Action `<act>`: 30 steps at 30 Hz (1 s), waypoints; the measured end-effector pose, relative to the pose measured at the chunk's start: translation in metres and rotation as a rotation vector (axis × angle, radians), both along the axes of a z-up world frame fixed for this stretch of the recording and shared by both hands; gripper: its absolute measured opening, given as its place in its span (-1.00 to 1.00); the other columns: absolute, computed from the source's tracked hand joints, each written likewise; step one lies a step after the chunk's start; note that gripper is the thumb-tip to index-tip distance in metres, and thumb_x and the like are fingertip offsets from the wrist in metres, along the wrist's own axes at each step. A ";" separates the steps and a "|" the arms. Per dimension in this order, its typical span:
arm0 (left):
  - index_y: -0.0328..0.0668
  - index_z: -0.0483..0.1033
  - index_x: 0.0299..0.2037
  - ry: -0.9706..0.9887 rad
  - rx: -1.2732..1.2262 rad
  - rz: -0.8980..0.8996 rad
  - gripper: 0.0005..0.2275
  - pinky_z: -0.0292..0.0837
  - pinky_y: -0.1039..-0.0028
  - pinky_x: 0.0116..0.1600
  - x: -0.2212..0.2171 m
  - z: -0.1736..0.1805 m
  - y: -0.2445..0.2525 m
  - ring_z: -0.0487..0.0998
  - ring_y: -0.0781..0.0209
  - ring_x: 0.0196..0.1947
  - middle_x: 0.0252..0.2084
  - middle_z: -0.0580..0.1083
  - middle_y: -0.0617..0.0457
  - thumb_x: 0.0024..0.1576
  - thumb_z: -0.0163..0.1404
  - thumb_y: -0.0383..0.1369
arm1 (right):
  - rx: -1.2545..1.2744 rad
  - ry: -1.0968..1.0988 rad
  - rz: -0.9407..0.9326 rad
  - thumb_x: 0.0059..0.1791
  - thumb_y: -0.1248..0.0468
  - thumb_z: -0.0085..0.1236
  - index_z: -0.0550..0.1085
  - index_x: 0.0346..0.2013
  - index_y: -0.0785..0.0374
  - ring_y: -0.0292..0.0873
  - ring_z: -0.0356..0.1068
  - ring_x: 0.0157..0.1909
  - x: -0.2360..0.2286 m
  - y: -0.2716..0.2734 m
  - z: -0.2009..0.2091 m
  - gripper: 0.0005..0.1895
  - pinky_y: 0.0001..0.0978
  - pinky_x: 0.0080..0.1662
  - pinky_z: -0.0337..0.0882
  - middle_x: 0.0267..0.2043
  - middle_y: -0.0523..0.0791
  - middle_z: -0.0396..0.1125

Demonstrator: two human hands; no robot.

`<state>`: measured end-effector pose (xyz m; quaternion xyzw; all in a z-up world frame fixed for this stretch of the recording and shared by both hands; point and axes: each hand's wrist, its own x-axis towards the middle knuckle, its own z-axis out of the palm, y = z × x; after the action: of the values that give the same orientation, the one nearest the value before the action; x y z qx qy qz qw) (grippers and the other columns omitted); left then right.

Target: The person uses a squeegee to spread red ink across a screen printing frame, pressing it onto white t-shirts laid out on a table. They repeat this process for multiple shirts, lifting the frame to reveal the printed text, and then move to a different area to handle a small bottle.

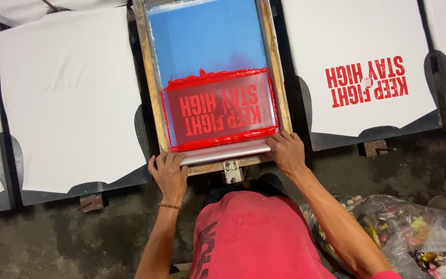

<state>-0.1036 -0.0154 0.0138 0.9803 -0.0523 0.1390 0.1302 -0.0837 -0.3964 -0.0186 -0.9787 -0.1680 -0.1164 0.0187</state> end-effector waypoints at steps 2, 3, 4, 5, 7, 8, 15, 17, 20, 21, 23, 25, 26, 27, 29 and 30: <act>0.13 0.61 -0.17 -0.018 0.001 0.020 -0.77 0.06 -0.05 0.40 -0.002 -0.009 -0.003 0.48 0.13 0.09 -0.27 0.49 0.24 0.01 0.31 -0.39 | 0.016 -0.019 -0.001 -0.29 0.04 0.37 0.51 -0.39 -0.15 -0.19 0.38 -0.13 0.000 0.001 -0.006 -0.75 -0.31 -0.14 0.33 -0.32 -0.32 0.38; 0.14 0.59 -0.16 -0.040 0.004 0.043 -0.78 0.07 -0.05 0.39 -0.005 -0.013 -0.005 0.46 0.13 0.10 -0.26 0.48 0.23 0.03 0.30 -0.39 | 0.032 -0.041 0.000 -0.31 0.06 0.38 0.52 -0.37 -0.13 -0.18 0.38 -0.11 -0.001 0.002 -0.009 -0.73 -0.30 -0.14 0.34 -0.30 -0.30 0.39; 0.14 0.59 -0.16 -0.033 0.004 0.047 -0.78 0.07 -0.05 0.39 -0.008 -0.018 -0.006 0.46 0.13 0.10 -0.26 0.48 0.23 0.03 0.30 -0.39 | 0.032 -0.034 0.003 -0.31 0.06 0.38 0.52 -0.37 -0.13 -0.18 0.38 -0.11 -0.004 0.003 -0.015 -0.73 -0.30 -0.14 0.34 -0.30 -0.30 0.39; 0.11 0.59 -0.16 -0.046 -0.015 0.048 -0.76 0.07 -0.07 0.39 -0.012 -0.022 -0.007 0.47 0.11 0.10 -0.26 0.48 0.22 0.01 0.31 -0.42 | 0.042 -0.071 0.002 -0.20 0.03 0.30 0.51 -0.38 -0.11 -0.17 0.38 -0.13 -0.007 0.003 -0.021 -0.83 -0.32 -0.16 0.31 -0.30 -0.29 0.37; 0.08 0.59 -0.17 -0.056 -0.033 0.054 -0.75 0.07 -0.08 0.39 -0.020 -0.024 -0.009 0.47 0.09 0.10 -0.25 0.49 0.20 -0.01 0.32 -0.44 | 0.052 -0.105 0.005 -0.08 0.00 0.23 0.50 -0.38 -0.09 -0.17 0.37 -0.14 -0.012 0.006 -0.021 -0.86 -0.33 -0.18 0.29 -0.31 -0.27 0.36; 0.08 0.59 -0.17 -0.056 -0.048 0.056 -0.75 0.07 -0.06 0.38 -0.022 -0.022 -0.010 0.47 0.10 0.09 -0.26 0.48 0.21 0.00 0.31 -0.45 | 0.049 -0.120 0.001 -0.07 0.08 0.23 0.50 -0.41 -0.09 -0.16 0.36 -0.18 -0.013 0.008 -0.015 -0.91 -0.33 -0.20 0.28 -0.35 -0.26 0.33; 0.06 0.61 -0.20 -0.021 -0.074 -0.003 -0.76 0.05 -0.08 0.38 -0.015 0.004 -0.003 0.49 0.07 0.07 -0.31 0.49 0.20 -0.02 0.33 -0.45 | 0.032 0.037 0.014 -0.31 0.00 0.38 0.50 -0.42 -0.15 -0.21 0.37 -0.13 -0.012 -0.001 0.004 -0.74 -0.34 -0.12 0.34 -0.36 -0.33 0.36; 0.07 0.61 -0.20 -0.028 -0.056 0.003 -0.76 0.05 -0.07 0.39 -0.012 0.003 -0.002 0.49 0.09 0.07 -0.32 0.50 0.21 -0.02 0.33 -0.44 | 0.010 0.048 0.011 -0.33 0.01 0.42 0.51 -0.39 -0.14 -0.20 0.37 -0.13 -0.005 0.001 0.016 -0.70 -0.33 -0.12 0.35 -0.34 -0.33 0.37; 0.13 0.61 -0.20 -0.048 -0.021 0.030 -0.74 0.03 -0.05 0.39 -0.003 -0.008 -0.001 0.47 0.12 0.10 -0.28 0.50 0.23 -0.05 0.33 -0.43 | 0.020 -0.008 -0.011 -0.30 0.05 0.41 0.52 -0.38 -0.12 -0.19 0.38 -0.13 0.003 0.011 0.020 -0.73 -0.31 -0.13 0.35 -0.33 -0.32 0.37; 0.17 0.61 -0.19 -0.066 -0.004 0.051 -0.72 0.02 -0.04 0.38 0.000 -0.013 -0.001 0.45 0.14 0.11 -0.23 0.50 0.25 -0.08 0.33 -0.43 | 0.051 -0.080 -0.027 -0.24 0.08 0.36 0.52 -0.39 -0.11 -0.19 0.38 -0.14 0.006 0.015 0.018 -0.81 -0.31 -0.14 0.33 -0.34 -0.31 0.36; 0.02 0.58 -0.23 -0.075 -0.061 0.052 -0.78 0.03 -0.06 0.39 -0.004 -0.009 -0.010 0.46 0.09 0.09 -0.24 0.52 0.19 -0.02 0.30 -0.47 | 0.041 -0.099 -0.038 -0.17 0.11 0.28 0.52 -0.37 -0.11 -0.18 0.37 -0.15 -0.001 0.013 -0.003 -0.88 -0.32 -0.15 0.31 -0.33 -0.30 0.36; -0.12 0.55 -0.27 -0.094 -0.117 0.055 -0.84 0.03 -0.08 0.39 -0.008 -0.012 -0.012 0.48 0.04 0.06 -0.25 0.54 0.13 0.03 0.27 -0.52 | 0.034 -0.126 -0.045 -0.10 0.14 0.21 0.52 -0.36 -0.11 -0.18 0.37 -0.15 -0.002 0.014 -0.014 -0.95 -0.33 -0.15 0.30 -0.33 -0.29 0.35; -0.08 0.57 -0.23 -0.076 -0.104 0.056 -0.81 0.02 -0.09 0.39 -0.012 -0.019 -0.011 0.47 0.04 0.09 -0.24 0.54 0.14 0.01 0.28 -0.51 | 0.044 -0.127 -0.049 -0.07 0.15 0.19 0.53 -0.36 -0.10 -0.18 0.37 -0.16 -0.005 0.014 -0.014 -0.99 -0.33 -0.17 0.29 -0.33 -0.29 0.35; -0.03 0.59 -0.19 -0.058 -0.091 0.057 -0.77 0.01 -0.10 0.39 -0.017 -0.025 -0.010 0.46 0.04 0.11 -0.22 0.53 0.14 -0.01 0.29 -0.50 | 0.055 -0.128 -0.052 -0.04 0.17 0.17 0.53 -0.37 -0.10 -0.18 0.38 -0.17 -0.009 0.014 -0.014 -0.98 -0.33 -0.19 0.28 -0.33 -0.29 0.36; -0.10 0.56 -0.22 -0.049 -0.119 0.046 -0.80 0.01 -0.11 0.39 -0.020 -0.015 -0.011 0.47 0.04 0.08 -0.23 0.53 0.12 0.02 0.28 -0.50 | 0.059 -0.095 -0.054 -0.05 0.14 0.16 0.53 -0.36 -0.11 -0.19 0.38 -0.16 -0.013 0.011 -0.012 -0.98 -0.33 -0.17 0.29 -0.33 -0.31 0.35; -0.17 0.53 -0.24 -0.043 -0.147 0.038 -0.83 0.00 -0.12 0.40 -0.019 -0.010 -0.011 0.49 0.03 0.05 -0.24 0.53 0.09 0.05 0.27 -0.50 | 0.063 -0.065 -0.052 -0.06 0.11 0.15 0.53 -0.36 -0.13 -0.19 0.37 -0.15 -0.012 0.010 -0.011 -0.97 -0.33 -0.16 0.29 -0.34 -0.32 0.35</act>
<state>-0.1230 -0.0265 0.0037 0.9657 -0.0263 0.1661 0.1981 -0.0959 -0.3865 -0.0300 -0.9774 -0.1393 -0.1539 0.0410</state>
